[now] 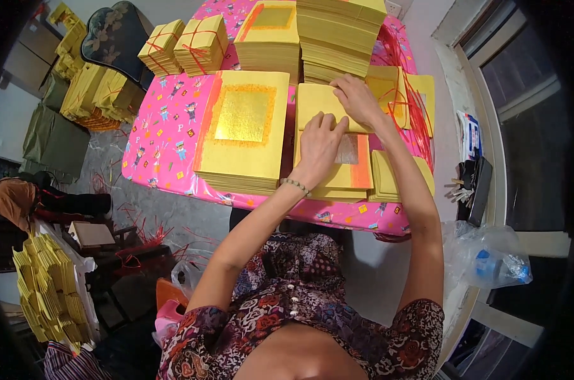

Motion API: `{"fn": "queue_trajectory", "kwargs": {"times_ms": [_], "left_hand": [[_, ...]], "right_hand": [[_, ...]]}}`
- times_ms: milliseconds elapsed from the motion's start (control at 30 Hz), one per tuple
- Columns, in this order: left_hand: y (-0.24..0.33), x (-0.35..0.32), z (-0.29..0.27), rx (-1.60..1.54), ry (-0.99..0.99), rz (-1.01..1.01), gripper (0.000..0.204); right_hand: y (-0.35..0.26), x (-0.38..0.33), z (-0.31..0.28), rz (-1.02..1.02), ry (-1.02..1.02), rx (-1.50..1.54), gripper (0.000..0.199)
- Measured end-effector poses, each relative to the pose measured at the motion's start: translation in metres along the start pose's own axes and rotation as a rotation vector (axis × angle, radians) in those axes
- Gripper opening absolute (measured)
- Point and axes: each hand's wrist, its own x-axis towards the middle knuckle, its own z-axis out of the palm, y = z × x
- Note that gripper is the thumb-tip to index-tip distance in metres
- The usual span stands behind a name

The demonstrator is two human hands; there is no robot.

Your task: Counting and stacking sheets of yellow joss paper.

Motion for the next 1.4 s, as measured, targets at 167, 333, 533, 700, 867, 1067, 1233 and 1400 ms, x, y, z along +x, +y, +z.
{"fn": "queue_trajectory", "kwargs": {"times_ms": [167,333,533,700,867,1067,1233,1400], "left_hand": [[0.004,-0.004,0.006,0.066,0.004,0.020,0.048],[0.004,-0.012,0.000,-0.010,-0.049,0.038,0.045],[0.008,-0.021,-0.005,-0.030,-0.035,0.039,0.048],[0.009,-0.021,-0.004,-0.009,-0.099,0.015,0.047],[0.007,-0.023,-0.001,-0.024,-0.089,0.022,0.048],[0.005,-0.025,-0.003,-0.032,-0.109,0.013,0.052],[0.005,-0.024,0.001,-0.054,-0.123,0.019,0.055],[0.005,-0.024,0.001,-0.060,-0.088,0.020,0.048]], "right_hand": [[0.004,-0.001,0.006,0.018,-0.006,-0.013,0.026],[0.003,-0.002,0.008,-0.013,0.000,-0.010,0.026],[0.007,-0.002,0.011,-0.058,0.066,-0.043,0.025],[0.003,-0.009,0.002,-0.040,0.091,0.023,0.030],[-0.010,-0.053,-0.028,-0.044,0.153,0.106,0.034],[-0.037,-0.117,-0.041,-0.080,-0.172,-0.119,0.049],[-0.022,-0.134,-0.029,-0.047,-0.275,0.043,0.059],[-0.017,-0.135,-0.026,-0.049,-0.325,-0.005,0.060]]}}
